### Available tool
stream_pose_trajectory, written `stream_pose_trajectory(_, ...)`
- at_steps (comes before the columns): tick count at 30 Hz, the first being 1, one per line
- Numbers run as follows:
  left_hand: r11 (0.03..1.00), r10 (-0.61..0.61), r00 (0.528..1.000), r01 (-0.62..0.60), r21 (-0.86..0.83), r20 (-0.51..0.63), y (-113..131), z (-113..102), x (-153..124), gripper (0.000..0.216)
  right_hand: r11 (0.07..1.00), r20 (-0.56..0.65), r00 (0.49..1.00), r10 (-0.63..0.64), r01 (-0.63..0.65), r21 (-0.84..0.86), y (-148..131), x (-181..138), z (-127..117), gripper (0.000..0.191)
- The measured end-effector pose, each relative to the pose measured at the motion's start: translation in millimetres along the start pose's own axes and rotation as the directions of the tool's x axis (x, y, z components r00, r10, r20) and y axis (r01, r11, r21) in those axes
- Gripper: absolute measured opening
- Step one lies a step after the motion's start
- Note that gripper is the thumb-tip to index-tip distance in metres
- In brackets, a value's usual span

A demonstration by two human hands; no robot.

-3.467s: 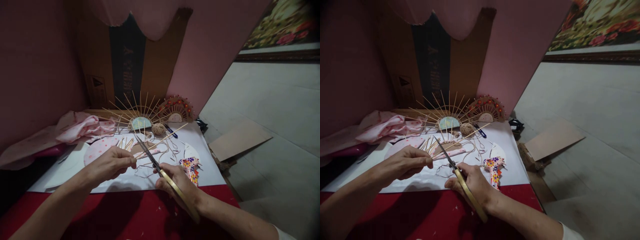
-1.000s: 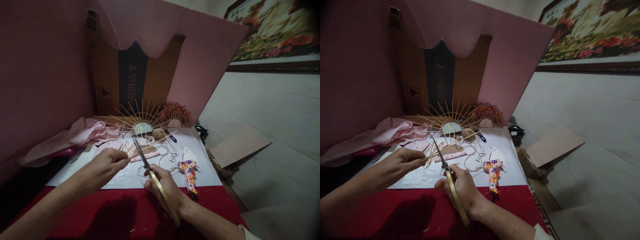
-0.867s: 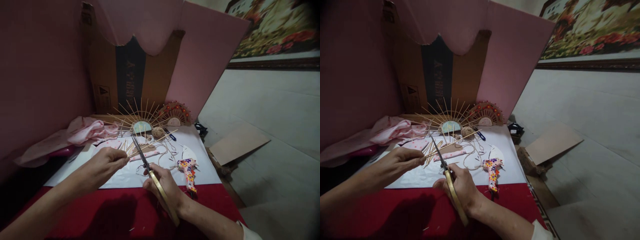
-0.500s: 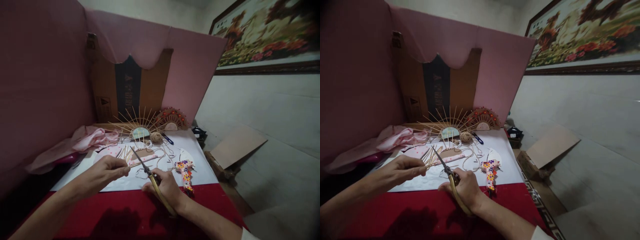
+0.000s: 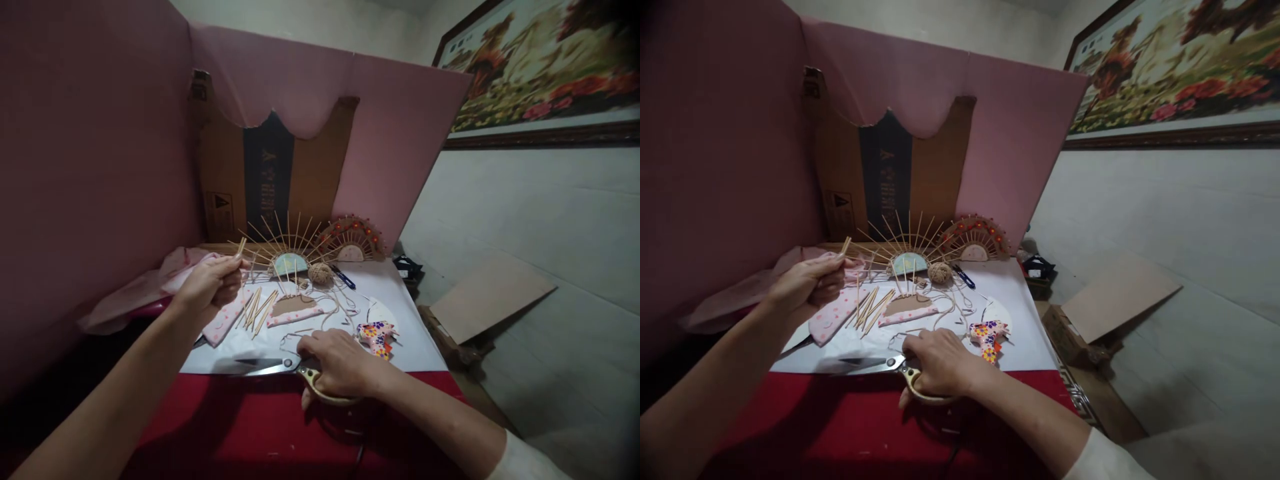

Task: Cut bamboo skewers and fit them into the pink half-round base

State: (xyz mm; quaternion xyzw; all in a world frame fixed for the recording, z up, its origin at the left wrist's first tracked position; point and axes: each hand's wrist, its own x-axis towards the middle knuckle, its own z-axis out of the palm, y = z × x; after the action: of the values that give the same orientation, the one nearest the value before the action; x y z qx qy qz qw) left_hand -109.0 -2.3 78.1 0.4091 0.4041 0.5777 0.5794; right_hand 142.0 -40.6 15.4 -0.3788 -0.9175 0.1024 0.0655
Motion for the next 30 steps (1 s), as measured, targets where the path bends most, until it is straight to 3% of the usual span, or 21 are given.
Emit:
stream_pose_trajectory(4,0.991,0.015,0.999,-0.020,-0.131,-0.046,-9.3,3.9,11.9,0.013,0.992,0.081,0.989,-0.122,0.124,-0.028,2.8,7.1,-4.0,0.044)
stream_pose_trajectory(7,0.987,0.020,0.998,-0.030,-0.156,-0.067,-24.8,0.2,13.8,0.008,0.989,0.084,0.988,-0.130,0.135,-0.062,-1.4,18.5,-16.3,0.029)
stream_pose_trajectory(9,0.984,0.026,0.995,-0.042,-0.172,-0.095,-35.1,-4.4,13.1,0.007,0.996,-0.015,0.998,-0.057,0.055,-0.073,-7.2,36.4,-22.7,0.017)
stream_pose_trajectory(11,0.979,0.046,0.988,-0.074,-0.189,-0.149,-42.4,-10.2,12.5,0.008,0.995,-0.080,0.992,0.098,-0.100,-0.018,-13.6,63.9,-23.5,0.017)
stream_pose_trajectory(14,0.968,0.114,0.956,-0.168,-0.187,-0.271,-46.2,-19.6,13.1,0.008,0.987,-0.050,0.986,0.160,-0.161,-0.002,-22.3,114.2,-13.8,0.023)
stream_pose_trajectory(20,0.939,0.279,0.828,-0.342,-0.045,-0.486,-41.9,-26.3,11.8,0.014,0.955,0.006,0.955,0.297,-0.297,0.022,-39.4,185.8,11.7,0.034)
stream_pose_trajectory(26,0.936,0.280,0.811,-0.349,-0.041,-0.514,-41.1,-25.4,10.8,0.014,0.950,0.096,0.955,0.281,-0.291,0.110,-34.3,198.6,10.3,0.017)
stream_pose_trajectory(30,0.947,0.235,0.826,-0.314,-0.071,-0.513,-41.5,-24.4,10.4,0.013,0.947,0.099,0.958,0.268,-0.281,0.153,-30.2,196.8,4.7,0.024)
